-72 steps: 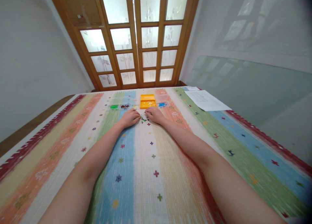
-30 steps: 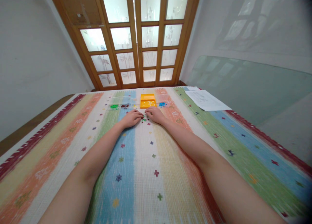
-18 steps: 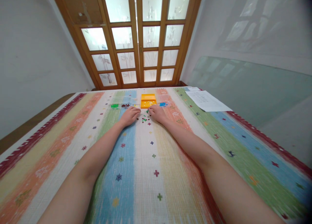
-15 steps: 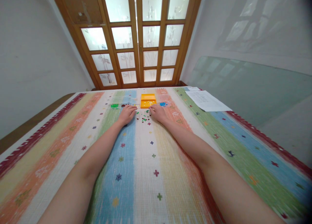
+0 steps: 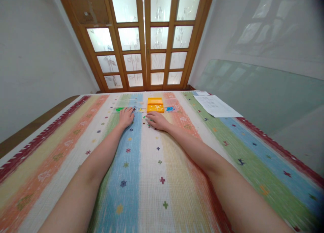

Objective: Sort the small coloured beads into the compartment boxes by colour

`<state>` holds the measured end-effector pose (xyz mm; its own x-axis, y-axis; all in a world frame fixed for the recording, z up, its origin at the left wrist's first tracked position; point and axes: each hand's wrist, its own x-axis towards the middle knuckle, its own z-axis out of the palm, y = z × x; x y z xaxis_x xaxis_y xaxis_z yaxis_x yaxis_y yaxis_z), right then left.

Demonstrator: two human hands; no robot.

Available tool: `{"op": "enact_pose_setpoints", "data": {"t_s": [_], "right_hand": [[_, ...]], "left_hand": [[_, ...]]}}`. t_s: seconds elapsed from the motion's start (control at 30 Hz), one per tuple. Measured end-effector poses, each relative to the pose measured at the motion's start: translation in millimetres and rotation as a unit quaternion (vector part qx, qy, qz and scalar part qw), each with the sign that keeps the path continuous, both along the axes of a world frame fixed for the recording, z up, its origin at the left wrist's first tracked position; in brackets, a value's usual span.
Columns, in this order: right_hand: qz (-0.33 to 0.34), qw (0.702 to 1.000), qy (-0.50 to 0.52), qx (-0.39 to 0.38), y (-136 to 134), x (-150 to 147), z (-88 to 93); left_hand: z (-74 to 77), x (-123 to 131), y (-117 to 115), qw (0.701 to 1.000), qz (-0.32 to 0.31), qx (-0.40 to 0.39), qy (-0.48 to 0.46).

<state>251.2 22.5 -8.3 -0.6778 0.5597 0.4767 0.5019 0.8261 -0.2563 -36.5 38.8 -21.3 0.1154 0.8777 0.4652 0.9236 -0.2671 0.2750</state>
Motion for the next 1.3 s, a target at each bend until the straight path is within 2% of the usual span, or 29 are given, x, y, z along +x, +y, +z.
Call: {"op": "enact_pose_setpoints", "data": {"t_s": [0.1,0.3,0.67,0.93,1.17,1.3], "right_hand": [[0.045,0.998,-0.039,-0.010,-3.9,-9.7,-1.6],[0.059,0.995,-0.079,-0.018,-2.7,-15.9,-4.2],[0.073,0.997,-0.035,-0.015,2.4,-6.9,-4.2],[0.064,0.997,-0.037,-0.001,2.2,-7.8,-4.1],[0.052,0.998,-0.031,0.015,1.5,-9.3,-4.8],[-0.025,0.999,0.016,0.032,8.4,-1.9,-3.6]], "left_hand": [[-0.7,4.3,-1.0,1.000,-0.015,0.013,-0.001],[-2.6,9.2,0.2,0.999,-0.034,0.014,-0.004],[-1.1,12.4,-0.5,0.997,-0.065,0.028,0.001],[-2.9,14.3,1.5,0.997,-0.071,0.021,0.003],[-3.6,15.6,1.8,0.993,-0.110,0.033,-0.024],[1.7,18.9,-2.1,0.989,-0.137,0.030,-0.034]]}}
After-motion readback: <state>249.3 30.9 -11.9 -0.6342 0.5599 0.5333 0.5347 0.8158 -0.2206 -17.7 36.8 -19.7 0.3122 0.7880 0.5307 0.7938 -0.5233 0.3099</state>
